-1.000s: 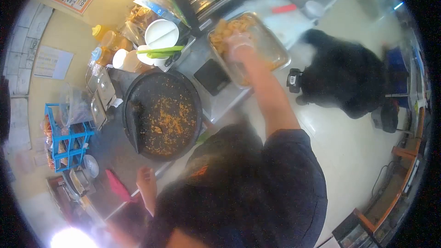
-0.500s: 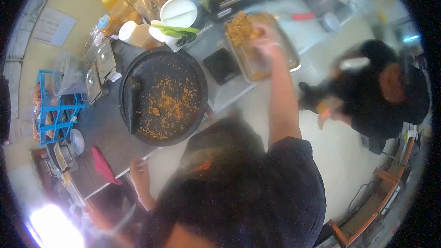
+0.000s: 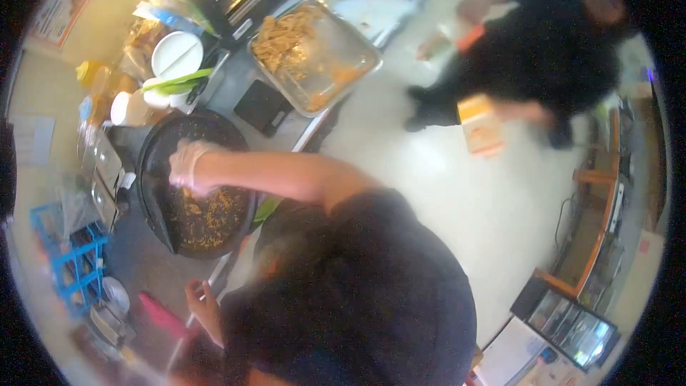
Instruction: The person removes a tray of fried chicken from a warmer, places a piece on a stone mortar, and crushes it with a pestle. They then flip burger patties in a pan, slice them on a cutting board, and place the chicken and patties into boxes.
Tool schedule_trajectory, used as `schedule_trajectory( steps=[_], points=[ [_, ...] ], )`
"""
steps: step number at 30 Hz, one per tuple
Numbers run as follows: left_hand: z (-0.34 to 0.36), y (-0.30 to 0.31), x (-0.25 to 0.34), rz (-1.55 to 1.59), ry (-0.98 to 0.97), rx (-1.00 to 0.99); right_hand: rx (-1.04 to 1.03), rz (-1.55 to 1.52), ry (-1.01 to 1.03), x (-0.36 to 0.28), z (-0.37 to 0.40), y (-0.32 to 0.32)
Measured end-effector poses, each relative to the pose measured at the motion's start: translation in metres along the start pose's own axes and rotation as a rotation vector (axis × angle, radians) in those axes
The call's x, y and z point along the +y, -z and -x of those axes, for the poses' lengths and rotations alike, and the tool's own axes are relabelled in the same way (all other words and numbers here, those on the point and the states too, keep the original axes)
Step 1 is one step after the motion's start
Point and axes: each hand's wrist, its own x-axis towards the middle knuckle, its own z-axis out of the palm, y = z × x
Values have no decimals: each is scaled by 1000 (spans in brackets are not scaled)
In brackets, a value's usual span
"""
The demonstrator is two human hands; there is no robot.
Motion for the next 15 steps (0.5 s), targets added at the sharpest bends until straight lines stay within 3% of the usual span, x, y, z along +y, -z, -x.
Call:
schedule_trajectory(
  steps=[2,3,6,11,15],
  points=[
    [-2,-1,-5,-16,-19,-8,23,90,19,-7,-20,-18],
    [-2,1,-8,-23,-27,-5,165,17,44,-8,-14,-20],
    [-4,1,-8,-57,-77,5,-42,67,35,-14,-15,-9],
    [-18,-9,3,-57,-194,-3,-28,80,9,-17,-18,-18],
    [-24,-15,14,-5,-155,-78,33,50,-41,-23,-18,-25]
  ],
)
